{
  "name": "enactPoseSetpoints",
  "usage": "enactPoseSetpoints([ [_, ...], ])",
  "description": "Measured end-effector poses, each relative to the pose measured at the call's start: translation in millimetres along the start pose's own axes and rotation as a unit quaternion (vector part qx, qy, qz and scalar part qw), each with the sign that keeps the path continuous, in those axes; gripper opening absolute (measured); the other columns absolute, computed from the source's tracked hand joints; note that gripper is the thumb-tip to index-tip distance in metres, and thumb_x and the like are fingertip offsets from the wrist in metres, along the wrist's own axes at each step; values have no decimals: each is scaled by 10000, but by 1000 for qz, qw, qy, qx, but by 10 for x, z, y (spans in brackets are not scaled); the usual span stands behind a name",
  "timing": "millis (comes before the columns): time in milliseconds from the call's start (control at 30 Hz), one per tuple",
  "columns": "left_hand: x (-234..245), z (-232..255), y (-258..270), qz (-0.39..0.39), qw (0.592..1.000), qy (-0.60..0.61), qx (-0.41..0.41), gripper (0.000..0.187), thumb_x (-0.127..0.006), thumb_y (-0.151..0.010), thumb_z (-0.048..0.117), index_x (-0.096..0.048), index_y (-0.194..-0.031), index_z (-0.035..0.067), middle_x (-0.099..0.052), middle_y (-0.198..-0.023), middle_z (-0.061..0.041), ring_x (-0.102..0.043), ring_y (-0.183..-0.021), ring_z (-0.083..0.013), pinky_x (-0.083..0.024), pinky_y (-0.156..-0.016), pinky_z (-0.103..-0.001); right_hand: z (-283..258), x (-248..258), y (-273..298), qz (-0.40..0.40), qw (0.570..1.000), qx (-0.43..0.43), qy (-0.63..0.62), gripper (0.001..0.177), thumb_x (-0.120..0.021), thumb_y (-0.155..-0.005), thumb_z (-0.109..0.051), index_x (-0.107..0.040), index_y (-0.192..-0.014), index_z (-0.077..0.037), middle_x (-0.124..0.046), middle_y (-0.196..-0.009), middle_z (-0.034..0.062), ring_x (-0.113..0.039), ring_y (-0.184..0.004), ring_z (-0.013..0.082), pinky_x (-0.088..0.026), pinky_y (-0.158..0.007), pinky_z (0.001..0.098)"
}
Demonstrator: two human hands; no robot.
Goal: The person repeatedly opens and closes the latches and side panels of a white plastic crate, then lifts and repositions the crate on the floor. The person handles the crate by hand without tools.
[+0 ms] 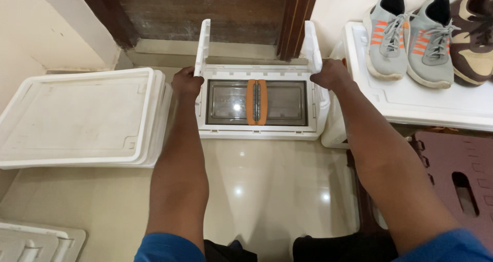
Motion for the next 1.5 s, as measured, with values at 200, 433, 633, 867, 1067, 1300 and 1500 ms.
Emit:
enactPoseSetpoints([
  [200,558,6,87,141,986,-62,69,309,-713,-751,120,-831,-1020,216,-776,-962,-84,-723,-895,-288,-583,-806,-426,294,113,-91,38,994,-90,54,378,-752,-804,-296,-765,-1014,19,-751,-1095,244,-729,-995,391,-589,-874,460],
  [433,734,-36,169,162,982,-51,86,163,-706,-754,111,-777,-896,148,-776,-894,-87,-749,-840,-293,-609,-768,-445,236,118,-63,48,990,-117,57,368,-751,-792,-281,-757,-1043,-11,-741,-1088,209,-726,-994,364,-594,-853,452],
  [633,549,-157,10,130,990,-30,44,147,-765,-706,139,-767,-852,120,-779,-862,-89,-742,-810,-263,-597,-789,-392,16,-52,12,-65,996,-4,-59,422,-754,-828,-341,-727,-1115,-34,-774,-907,179,-766,-732,281,-620,-772,392],
  [867,118,109,135,19,998,-48,-32,244,-867,-609,166,-714,-792,117,-758,-792,-50,-724,-735,-214,-591,-706,-382,-392,-323,-73,-103,992,64,-16,456,-785,-843,-403,-776,-979,32,-772,-804,144,-753,-695,219,-609,-749,361],
  [1067,101,281,282,45,995,-88,-24,223,-855,-617,166,-697,-770,132,-749,-785,-51,-719,-732,-243,-585,-680,-400,-569,-470,-56,-129,991,40,11,567,-830,-813,-478,-750,-950,67,-761,-775,146,-748,-711,221,-591,-797,375],
  [1300,324,258,223,88,993,-79,-16,173,-773,-650,125,-733,-818,133,-762,-812,-95,-738,-778,-277,-593,-721,-411,-344,-232,-209,-62,994,-4,94,482,-825,-816,-363,-736,-1107,10,-760,-925,192,-746,-895,329,-591,-849,430],
  [1500,511,170,218,114,987,-94,58,126,-717,-732,117,-730,-857,108,-770,-883,-102,-736,-820,-313,-594,-737,-458,-288,40,-74,-26,992,-54,112,488,-729,-840,-330,-687,-1233,-44,-692,-1207,215,-676,-1122,378,-559,-941,485],
])
Point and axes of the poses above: each hand's wrist, its own y-axis away from the middle knuckle, its own x-axis out of the back of the hand, z = x × y, the point moved 7 cm from there along -y, towards the middle knuckle
